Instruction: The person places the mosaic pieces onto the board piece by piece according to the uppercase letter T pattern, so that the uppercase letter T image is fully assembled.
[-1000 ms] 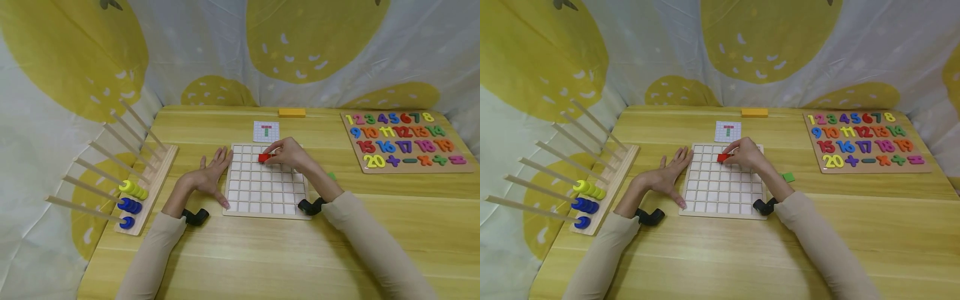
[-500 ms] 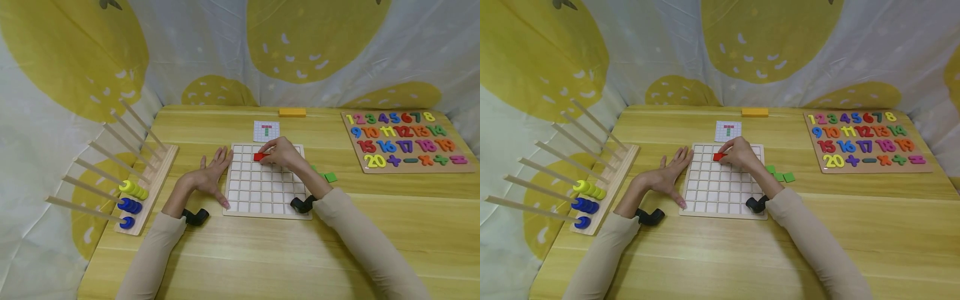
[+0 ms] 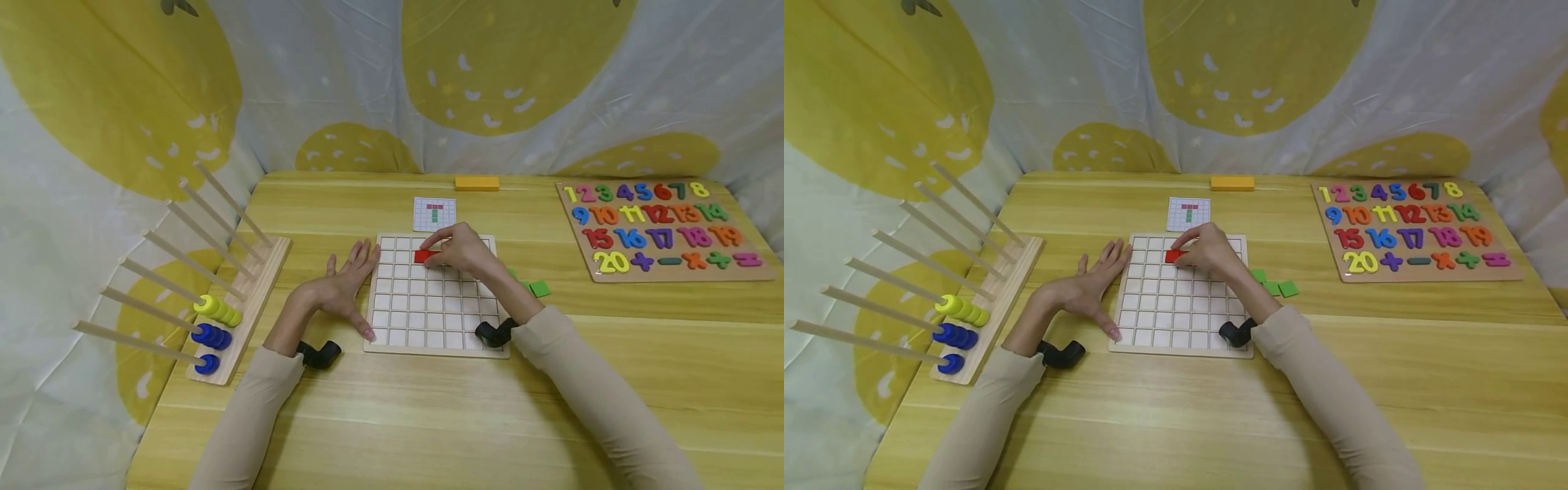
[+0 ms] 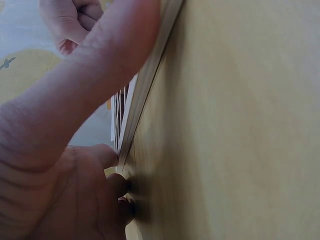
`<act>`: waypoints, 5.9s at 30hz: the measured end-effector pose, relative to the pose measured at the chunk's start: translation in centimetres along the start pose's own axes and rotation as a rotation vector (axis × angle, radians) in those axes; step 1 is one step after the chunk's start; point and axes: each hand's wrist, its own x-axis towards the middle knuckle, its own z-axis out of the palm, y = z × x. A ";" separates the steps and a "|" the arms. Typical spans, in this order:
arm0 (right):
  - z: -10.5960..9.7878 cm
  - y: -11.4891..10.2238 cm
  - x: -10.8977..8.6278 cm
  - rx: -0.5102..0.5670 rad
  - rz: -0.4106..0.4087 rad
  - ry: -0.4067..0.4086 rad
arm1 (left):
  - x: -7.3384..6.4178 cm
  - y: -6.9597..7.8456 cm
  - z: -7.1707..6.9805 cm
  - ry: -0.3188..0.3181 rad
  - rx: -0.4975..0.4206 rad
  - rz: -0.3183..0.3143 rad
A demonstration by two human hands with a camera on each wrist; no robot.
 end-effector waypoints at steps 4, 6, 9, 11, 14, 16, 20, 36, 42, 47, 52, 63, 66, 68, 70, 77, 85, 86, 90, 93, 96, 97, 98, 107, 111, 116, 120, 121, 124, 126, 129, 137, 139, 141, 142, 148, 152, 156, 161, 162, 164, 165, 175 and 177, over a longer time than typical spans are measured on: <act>0.1 0.0 0.2 0.001 -0.012 0.000 | 0.0 -0.1 0.0 0.004 -0.008 0.005; 0.2 0.0 0.3 0.005 -0.010 0.000 | 0.0 -0.1 0.0 0.006 -0.008 0.008; 0.3 0.0 0.5 0.004 -0.009 0.000 | 0.0 -0.1 0.0 0.008 -0.007 0.011; 0.4 0.0 0.6 -0.001 -0.008 -0.001 | 0.0 -0.1 0.0 0.005 -0.006 0.010; 0.5 0.0 0.7 -0.013 -0.007 -0.001 | 0.1 -0.1 0.0 0.003 -0.006 0.007; 0.5 0.0 0.8 -0.016 -0.005 0.001 | 0.1 -0.1 0.0 0.000 -0.002 0.003; 0.6 0.0 0.9 -0.013 -0.006 0.000 | 0.0 -0.1 0.0 -0.001 0.005 -0.005; -4.7 2.2 -2.6 -0.009 0.030 -0.003 | 0.0 0.0 0.0 -0.002 0.000 0.005; -8.1 4.9 -5.3 -0.060 0.009 -0.018 | 0.0 0.0 0.0 -0.003 -0.004 0.008; -9.4 7.1 -6.9 -0.070 -0.010 -0.051 | -0.2 -0.2 0.0 0.006 -0.016 0.005; -9.9 8.2 -7.9 -0.091 0.009 -0.051 | -0.1 -0.4 0.0 0.013 -0.024 0.009; -9.3 9.0 -7.7 -0.067 0.034 -0.037 | -0.1 -0.3 0.1 0.017 -0.025 0.017; -8.9 9.0 -7.5 -0.053 0.050 -0.043 | -0.1 -0.3 0.1 0.016 -0.025 0.019; -8.7 9.0 -7.3 -0.054 0.069 -0.041 | 0.0 -0.3 0.1 0.017 -0.025 0.020; -8.6 9.0 -7.2 -0.060 0.089 -0.037 | 0.0 -0.4 0.1 0.019 -0.028 0.023; -8.4 8.7 -6.9 -0.070 0.142 -0.031 | -0.1 -0.1 0.0 0.014 -0.015 0.024; -8.6 8.7 -6.7 -0.069 0.165 -0.011 | -0.1 0.0 0.0 0.007 -0.008 0.015; -8.6 8.7 -6.6 -0.064 0.166 -0.009 | 0.0 -0.1 0.0 0.007 -0.009 0.014; -8.9 8.8 -6.4 -0.061 0.158 0.002 | 0.0 -0.1 0.1 0.007 -0.010 0.013; -9.1 8.9 -6.3 -0.061 0.155 0.004 | 0.1 -0.2 0.1 0.009 -0.014 0.017; -9.3 8.9 -6.1 -0.059 0.161 0.008 | 0.1 -0.3 0.1 0.008 -0.009 0.019; -9.3 9.0 -6.1 -0.057 0.164 0.011 | 0.0 -0.2 0.1 0.008 -0.005 0.018; -9.4 9.0 -6.1 -0.053 0.166 0.013 | 0.0 -0.2 0.1 0.007 -0.002 0.017; -10.0 9.5 -6.1 -0.061 0.160 -0.008 | -0.1 0.0 0.0 0.005 -0.008 0.012; -10.2 9.6 -6.1 -0.084 0.154 -0.016 | -0.1 -0.1 0.0 0.011 -0.020 0.016; -10.1 9.5 -5.8 -0.096 0.160 -0.017 | -0.2 -0.1 0.0 0.009 -0.015 0.014; -10.2 9.4 -5.7 -0.114 0.158 -0.014 | -0.1 -0.2 0.0 0.009 -0.018 0.016; -10.2 9.4 -5.7 -0.120 0.151 -0.014 | -0.1 -0.2 0.0 0.009 -0.016 0.016; -10.2 9.2 -5.7 -0.137 0.117 -0.016 | -0.1 -0.2 0.0 0.006 -0.013 0.010; -10.2 8.9 -5.7 -0.148 0.091 -0.011 | -0.1 -0.2 0.0 0.005 -0.010 0.006; -10.0 8.2 -5.8 -0.158 0.057 0.008 | -0.1 -0.3 0.0 0.007 -0.010 0.009; -7.7 5.7 -5.5 -0.133 -0.037 0.026 | 0.1 -0.3 0.1 0.006 -0.008 0.019; -6.9 5.1 -5.2 -0.119 -0.050 0.017 | 0.1 -0.3 0.0 0.002 -0.004 0.015; -6.1 4.4 -5.0 -0.106 -0.050 0.008 | 0.2 -0.3 0.0 0.003 -0.005 0.014; -5.6 4.1 -4.8 -0.096 -0.049 0.002 | 0.2 -0.3 0.0 0.003 -0.007 0.013; -3.5 3.0 -4.0 -0.066 -0.062 -0.014 | 0.4 -0.3 0.0 0.003 -0.010 0.014; -2.6 2.7 -3.5 -0.070 -0.062 -0.014 | 0.4 -0.3 0.0 -0.004 -0.009 0.011; -1.9 2.3 -3.2 -0.067 -0.049 -0.019 | 0.4 -0.5 0.0 -0.008 0.000 0.005; -1.3 1.8 -2.9 -0.085 -0.032 -0.011 | 0.3 -0.5 0.0 0.000 0.003 0.013; -1.2 1.7 -2.9 -0.088 -0.034 -0.010 | 0.3 -0.5 0.0 0.001 0.004 0.014; -1.0 1.6 -2.8 -0.096 -0.035 -0.007 | 0.3 -0.5 0.0 0.002 0.005 0.013; -1.0 1.6 -2.8 -0.099 -0.035 -0.008 | 0.3 -0.5 0.0 0.003 0.009 0.012; -1.1 1.8 -3.0 -0.091 -0.006 0.001 | 0.3 -0.5 0.1 0.005 0.008 0.011; -1.3 1.9 -3.0 -0.080 -0.005 -0.001 | 0.3 -0.4 0.1 0.005 0.007 0.010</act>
